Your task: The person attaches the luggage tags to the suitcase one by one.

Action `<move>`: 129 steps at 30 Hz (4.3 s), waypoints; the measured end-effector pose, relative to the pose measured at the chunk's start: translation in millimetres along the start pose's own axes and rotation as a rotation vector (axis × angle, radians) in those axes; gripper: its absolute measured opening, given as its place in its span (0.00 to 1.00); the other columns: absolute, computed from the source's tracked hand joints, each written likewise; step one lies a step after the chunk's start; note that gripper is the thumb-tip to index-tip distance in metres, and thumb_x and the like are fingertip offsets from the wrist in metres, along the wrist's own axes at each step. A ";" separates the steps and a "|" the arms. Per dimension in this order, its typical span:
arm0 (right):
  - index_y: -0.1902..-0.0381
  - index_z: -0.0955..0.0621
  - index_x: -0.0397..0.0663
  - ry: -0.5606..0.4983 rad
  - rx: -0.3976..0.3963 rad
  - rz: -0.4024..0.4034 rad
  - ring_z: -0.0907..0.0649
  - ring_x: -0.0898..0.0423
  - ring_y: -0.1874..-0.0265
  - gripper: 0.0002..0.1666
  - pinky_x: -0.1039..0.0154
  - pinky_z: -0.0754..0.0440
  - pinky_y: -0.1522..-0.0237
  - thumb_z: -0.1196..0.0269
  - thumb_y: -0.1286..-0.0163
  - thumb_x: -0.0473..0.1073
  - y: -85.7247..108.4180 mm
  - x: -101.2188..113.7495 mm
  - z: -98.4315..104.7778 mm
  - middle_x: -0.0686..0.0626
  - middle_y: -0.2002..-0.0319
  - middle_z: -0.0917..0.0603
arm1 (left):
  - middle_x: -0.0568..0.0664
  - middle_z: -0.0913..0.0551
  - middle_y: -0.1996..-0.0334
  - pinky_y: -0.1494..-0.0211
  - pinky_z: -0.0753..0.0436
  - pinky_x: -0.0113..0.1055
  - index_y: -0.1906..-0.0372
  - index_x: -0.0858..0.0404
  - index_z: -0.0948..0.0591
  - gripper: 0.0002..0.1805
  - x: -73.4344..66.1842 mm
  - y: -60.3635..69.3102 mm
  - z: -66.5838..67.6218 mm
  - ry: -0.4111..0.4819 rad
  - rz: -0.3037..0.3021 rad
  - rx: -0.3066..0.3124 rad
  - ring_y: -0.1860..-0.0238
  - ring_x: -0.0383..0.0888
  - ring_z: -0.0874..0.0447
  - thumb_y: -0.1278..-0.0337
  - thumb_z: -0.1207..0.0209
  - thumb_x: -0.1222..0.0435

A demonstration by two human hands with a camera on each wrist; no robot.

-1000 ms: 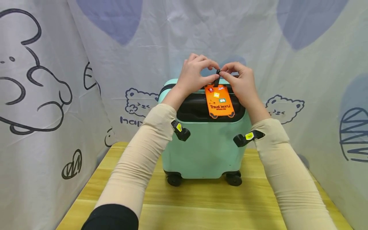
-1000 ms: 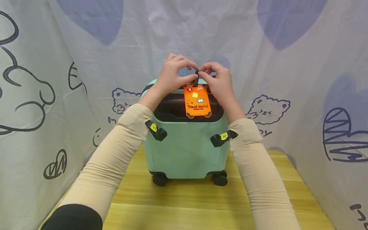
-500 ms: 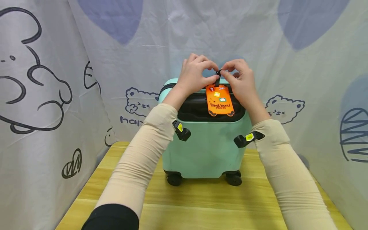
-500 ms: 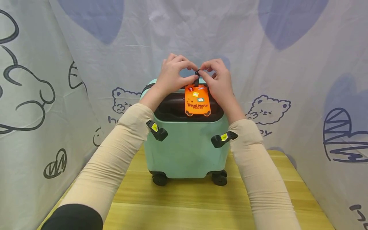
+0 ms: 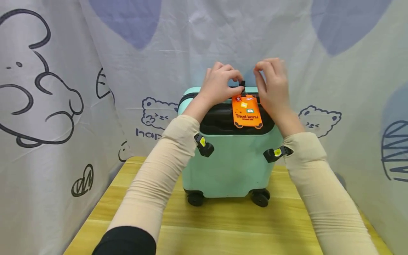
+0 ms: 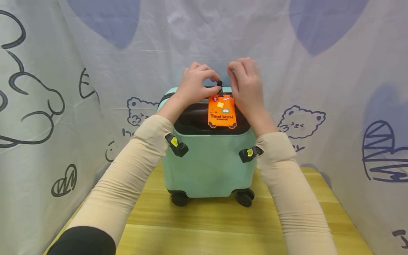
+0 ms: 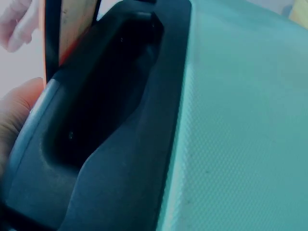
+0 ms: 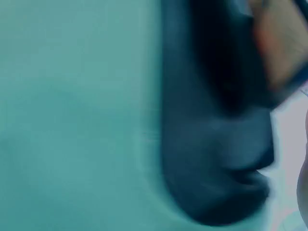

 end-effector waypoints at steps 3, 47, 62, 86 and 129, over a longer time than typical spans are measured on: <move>0.61 0.23 0.33 0.039 -0.034 0.027 0.27 0.40 0.58 0.13 0.49 0.32 0.50 0.48 0.24 0.40 -9.8 -1.6 12.4 0.35 0.62 0.23 | 0.43 0.19 0.55 0.44 0.36 0.43 0.53 0.49 0.17 0.12 0.0 -1.6 -1.5 0.013 -0.002 0.014 0.46 0.45 0.34 0.36 0.42 0.50; 0.60 0.21 0.33 -0.113 0.175 0.106 0.26 0.42 0.65 0.07 0.53 0.30 0.55 0.42 0.29 0.35 15.0 -15.8 -20.2 0.35 0.66 0.18 | 0.43 0.13 0.58 0.47 0.33 0.37 0.54 0.53 0.15 0.15 -0.7 -6.2 -5.5 0.212 -0.029 0.006 0.53 0.42 0.32 0.41 0.36 0.51; 0.59 0.21 0.34 0.022 0.167 0.105 0.25 0.43 0.74 0.09 0.50 0.27 0.62 0.43 0.27 0.38 17.2 -11.9 -18.5 0.36 0.69 0.17 | 0.43 0.13 0.59 0.52 0.32 0.33 0.53 0.53 0.14 0.15 1.2 -4.6 -4.2 0.294 -0.004 0.024 0.55 0.41 0.33 0.41 0.36 0.52; 0.66 0.20 0.41 -0.543 0.396 -0.579 0.31 0.58 0.52 0.07 0.71 0.27 0.58 0.41 0.30 0.40 23.1 -51.0 -37.2 0.58 0.52 0.30 | 0.45 0.12 0.59 0.41 0.35 0.43 0.57 0.54 0.15 0.12 -2.6 -7.5 -6.6 0.145 -0.011 0.090 0.54 0.44 0.28 0.34 0.41 0.53; 0.61 0.21 0.43 -0.555 0.334 -0.784 0.29 0.58 0.66 0.08 0.68 0.29 0.60 0.39 0.29 0.43 34.5 -69.2 -41.9 0.58 0.68 0.26 | 0.45 0.13 0.58 0.40 0.34 0.42 0.54 0.55 0.14 0.13 -4.8 -11.2 -9.4 0.128 -0.012 0.034 0.54 0.45 0.27 0.35 0.40 0.53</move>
Point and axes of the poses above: each hand's wrist, its own y-axis away from the middle knuckle, its own z-axis out of the back of the hand, x = y × z, the point moved 9 cm from there along -y, towards the middle knuckle
